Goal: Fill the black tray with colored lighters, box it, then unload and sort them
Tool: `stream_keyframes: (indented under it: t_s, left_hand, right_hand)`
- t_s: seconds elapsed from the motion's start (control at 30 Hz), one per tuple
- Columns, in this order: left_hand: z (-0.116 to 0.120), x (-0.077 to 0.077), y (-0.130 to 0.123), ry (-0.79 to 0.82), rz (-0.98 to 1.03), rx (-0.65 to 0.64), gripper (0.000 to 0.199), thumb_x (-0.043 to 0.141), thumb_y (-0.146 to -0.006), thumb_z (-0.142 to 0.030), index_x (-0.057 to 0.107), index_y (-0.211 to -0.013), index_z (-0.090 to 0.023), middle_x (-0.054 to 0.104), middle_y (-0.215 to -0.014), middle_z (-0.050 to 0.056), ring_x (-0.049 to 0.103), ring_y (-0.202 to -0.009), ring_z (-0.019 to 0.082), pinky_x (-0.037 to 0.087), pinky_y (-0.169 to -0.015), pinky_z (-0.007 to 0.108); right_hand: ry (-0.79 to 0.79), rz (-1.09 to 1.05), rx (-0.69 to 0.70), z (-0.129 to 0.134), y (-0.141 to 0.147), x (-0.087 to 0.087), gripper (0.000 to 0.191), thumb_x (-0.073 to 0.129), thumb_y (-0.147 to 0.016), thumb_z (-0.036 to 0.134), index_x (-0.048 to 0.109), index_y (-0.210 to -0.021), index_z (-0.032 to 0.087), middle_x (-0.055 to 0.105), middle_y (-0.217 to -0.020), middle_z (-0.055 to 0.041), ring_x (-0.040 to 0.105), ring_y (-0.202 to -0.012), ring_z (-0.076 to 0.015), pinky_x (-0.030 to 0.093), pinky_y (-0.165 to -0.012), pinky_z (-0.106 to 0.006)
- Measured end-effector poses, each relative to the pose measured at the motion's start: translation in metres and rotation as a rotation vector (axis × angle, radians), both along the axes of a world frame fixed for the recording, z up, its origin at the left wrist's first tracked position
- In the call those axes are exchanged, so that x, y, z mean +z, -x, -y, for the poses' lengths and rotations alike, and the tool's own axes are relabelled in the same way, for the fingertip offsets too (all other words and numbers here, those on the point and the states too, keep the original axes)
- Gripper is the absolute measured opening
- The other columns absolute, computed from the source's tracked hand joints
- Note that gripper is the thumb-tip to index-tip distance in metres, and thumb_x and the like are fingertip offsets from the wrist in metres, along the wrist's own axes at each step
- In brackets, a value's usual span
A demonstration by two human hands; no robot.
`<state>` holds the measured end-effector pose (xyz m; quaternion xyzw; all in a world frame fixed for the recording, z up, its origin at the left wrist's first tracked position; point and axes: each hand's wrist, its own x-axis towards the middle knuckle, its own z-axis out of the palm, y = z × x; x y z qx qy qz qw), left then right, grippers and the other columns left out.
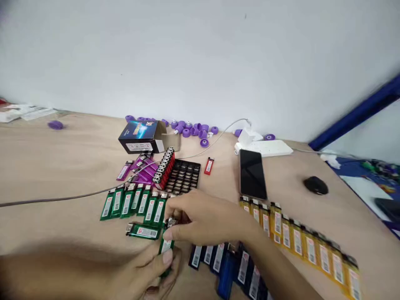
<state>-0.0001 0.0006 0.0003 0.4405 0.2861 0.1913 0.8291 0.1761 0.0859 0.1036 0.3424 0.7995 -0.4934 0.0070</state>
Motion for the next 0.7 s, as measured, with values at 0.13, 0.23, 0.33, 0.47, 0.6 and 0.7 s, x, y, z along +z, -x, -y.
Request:
stream_keyframes:
  t_s: [0.13, 0.23, 0.33, 0.47, 0.6, 0.7]
  left_hand:
    - [-0.002, 0.001, 0.001, 0.011, -0.029, 0.005, 0.067, 0.046, -0.080, -0.084, 0.047, -0.073, -0.017, 0.041, -0.060, -0.006, 0.033, -0.042, 0.004, 0.020, -0.037, 0.020]
    - [-0.002, 0.002, 0.002, -0.016, -0.055, -0.006, 0.068, 0.044, -0.081, -0.085, 0.047, -0.072, -0.017, 0.041, -0.060, -0.005, 0.034, -0.043, 0.005, 0.022, -0.038, 0.020]
    - [-0.002, 0.002, 0.003, -0.032, -0.057, -0.013, 0.067, 0.042, -0.081, -0.085, 0.044, -0.073, -0.018, 0.041, -0.062, -0.005, 0.033, -0.043, 0.004, 0.021, -0.038, 0.021]
    - [0.000, -0.002, 0.002, -0.077, -0.085, -0.009, 0.067, 0.041, -0.081, -0.085, 0.043, -0.074, -0.019, 0.043, -0.064, -0.004, 0.033, -0.044, 0.005, 0.023, -0.040, 0.021]
    - [-0.004, 0.001, 0.001, -0.223, -0.030, -0.039, 0.063, 0.037, -0.088, -0.080, 0.041, -0.070, -0.019, 0.039, -0.063, -0.005, 0.033, -0.048, 0.006, 0.027, -0.045, 0.022]
    - [-0.010, 0.008, 0.001, -0.472, -0.011, -0.139, 0.049, 0.045, -0.097, -0.059, 0.040, -0.068, -0.020, 0.036, -0.059, -0.006, 0.034, -0.051, 0.008, 0.026, -0.047, 0.022]
  right_hand:
    - [0.019, 0.009, -0.069, -0.001, -0.001, 0.002, 0.009, 0.064, -0.089, 0.024, 0.065, -0.088, 0.016, 0.057, -0.071, 0.0040, 0.052, -0.065, -0.0103, 0.038, -0.055, -0.020]
    - [0.040, 0.015, -0.084, -0.001, -0.001, 0.002, 0.008, 0.062, -0.090, 0.023, 0.066, -0.089, 0.016, 0.059, -0.071, 0.0034, 0.054, -0.065, -0.0110, 0.039, -0.056, -0.021]
    - [0.010, 0.019, -0.055, 0.000, 0.001, 0.001, 0.008, 0.061, -0.089, 0.021, 0.067, -0.092, 0.016, 0.061, -0.073, 0.0025, 0.054, -0.066, -0.0117, 0.039, -0.057, -0.022]
    - [0.008, -0.016, 0.023, 0.002, 0.003, -0.002, 0.009, 0.061, -0.088, 0.020, 0.068, -0.093, 0.018, 0.064, -0.077, 0.0021, 0.054, -0.068, -0.0123, 0.037, -0.058, -0.022]
    - [0.098, -0.068, -0.049, 0.000, -0.002, -0.002, 0.008, 0.063, -0.086, 0.022, 0.065, -0.092, 0.018, 0.058, -0.070, 0.0049, 0.049, -0.062, -0.0103, 0.034, -0.053, -0.021]
    - [0.059, -0.149, -0.210, -0.006, -0.008, -0.003, 0.011, 0.063, -0.087, 0.029, 0.061, -0.088, 0.018, 0.047, -0.064, 0.0071, 0.041, -0.058, -0.0095, 0.031, -0.052, -0.022]
